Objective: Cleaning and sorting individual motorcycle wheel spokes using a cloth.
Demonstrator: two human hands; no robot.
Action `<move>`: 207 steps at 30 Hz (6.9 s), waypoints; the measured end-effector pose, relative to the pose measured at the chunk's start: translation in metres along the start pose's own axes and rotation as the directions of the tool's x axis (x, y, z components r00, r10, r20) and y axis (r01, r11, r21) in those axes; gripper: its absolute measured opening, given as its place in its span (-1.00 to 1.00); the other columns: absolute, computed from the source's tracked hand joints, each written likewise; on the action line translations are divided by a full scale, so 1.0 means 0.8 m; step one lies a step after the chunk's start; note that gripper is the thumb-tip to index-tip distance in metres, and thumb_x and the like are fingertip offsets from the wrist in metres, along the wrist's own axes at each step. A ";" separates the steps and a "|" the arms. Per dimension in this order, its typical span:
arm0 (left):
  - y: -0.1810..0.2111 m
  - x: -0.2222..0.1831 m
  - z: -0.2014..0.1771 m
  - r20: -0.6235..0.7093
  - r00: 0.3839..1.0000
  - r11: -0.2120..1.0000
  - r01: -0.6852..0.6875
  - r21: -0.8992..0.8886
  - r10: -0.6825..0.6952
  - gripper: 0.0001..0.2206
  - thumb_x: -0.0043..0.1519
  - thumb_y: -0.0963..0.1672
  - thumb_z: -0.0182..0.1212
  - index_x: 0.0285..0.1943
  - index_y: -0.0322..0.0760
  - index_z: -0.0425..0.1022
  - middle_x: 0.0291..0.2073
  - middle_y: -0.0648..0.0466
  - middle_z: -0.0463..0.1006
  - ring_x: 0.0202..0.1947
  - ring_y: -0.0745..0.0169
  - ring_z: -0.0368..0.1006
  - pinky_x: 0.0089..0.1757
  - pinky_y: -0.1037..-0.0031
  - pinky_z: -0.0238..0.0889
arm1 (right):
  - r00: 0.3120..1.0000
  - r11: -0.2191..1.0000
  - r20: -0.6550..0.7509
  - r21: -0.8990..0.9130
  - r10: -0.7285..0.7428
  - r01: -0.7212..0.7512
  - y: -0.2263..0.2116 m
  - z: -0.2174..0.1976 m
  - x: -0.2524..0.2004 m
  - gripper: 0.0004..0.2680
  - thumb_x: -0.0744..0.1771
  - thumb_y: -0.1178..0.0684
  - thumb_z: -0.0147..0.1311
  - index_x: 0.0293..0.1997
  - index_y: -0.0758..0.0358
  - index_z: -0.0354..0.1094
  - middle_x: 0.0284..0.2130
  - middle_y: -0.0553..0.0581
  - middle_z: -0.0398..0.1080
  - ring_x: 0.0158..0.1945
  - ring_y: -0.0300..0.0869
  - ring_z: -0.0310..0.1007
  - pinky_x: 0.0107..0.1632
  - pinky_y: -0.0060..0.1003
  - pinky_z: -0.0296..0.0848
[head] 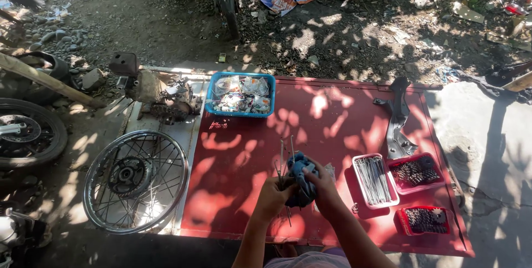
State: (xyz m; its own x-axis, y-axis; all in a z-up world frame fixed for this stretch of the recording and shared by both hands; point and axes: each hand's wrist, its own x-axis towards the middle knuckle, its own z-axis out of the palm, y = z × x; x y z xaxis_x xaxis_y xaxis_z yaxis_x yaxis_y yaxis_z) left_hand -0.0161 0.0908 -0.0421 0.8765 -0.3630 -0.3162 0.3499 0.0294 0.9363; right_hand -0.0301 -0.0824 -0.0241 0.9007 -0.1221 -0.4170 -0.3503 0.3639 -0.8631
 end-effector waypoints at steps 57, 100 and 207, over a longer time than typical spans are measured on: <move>-0.033 0.034 0.023 -0.206 0.974 0.987 -0.120 -0.111 0.095 -0.67 0.35 -0.13 0.18 -0.51 -0.37 0.57 -0.67 0.19 0.28 -0.61 0.40 0.06 -0.47 0.52 -0.05 | 0.996 0.990 0.078 -0.142 0.035 -0.024 0.006 -0.063 -0.008 -0.71 0.36 0.01 0.01 0.09 0.39 0.53 -0.17 0.20 0.55 -0.22 -0.19 0.41 -0.12 -0.34 0.38; -0.313 0.237 0.363 -0.230 0.765 0.653 0.636 0.411 -0.601 -0.67 0.25 0.04 0.05 -0.22 -0.26 0.56 -0.37 -0.03 0.65 -0.12 0.01 0.60 -0.05 0.19 0.37 | 0.822 0.092 -0.507 -0.834 0.260 -0.543 0.185 -0.508 0.140 -0.79 0.35 -0.33 0.00 -0.03 -0.35 0.53 -0.17 0.08 0.60 0.01 0.04 0.61 0.07 -0.01 0.56; 0.097 0.109 0.143 0.468 0.881 0.936 -0.226 0.270 0.077 -0.79 0.22 -0.10 0.42 -0.47 -0.16 0.58 -0.67 0.23 0.41 -0.53 0.42 0.21 -0.31 0.53 0.13 | 0.910 0.843 -0.173 -0.470 -0.378 0.261 -0.153 -0.154 0.016 -0.65 0.46 -0.11 -0.09 -0.52 0.17 0.33 -0.70 0.11 0.35 -0.57 -0.10 0.33 -0.34 -0.20 0.41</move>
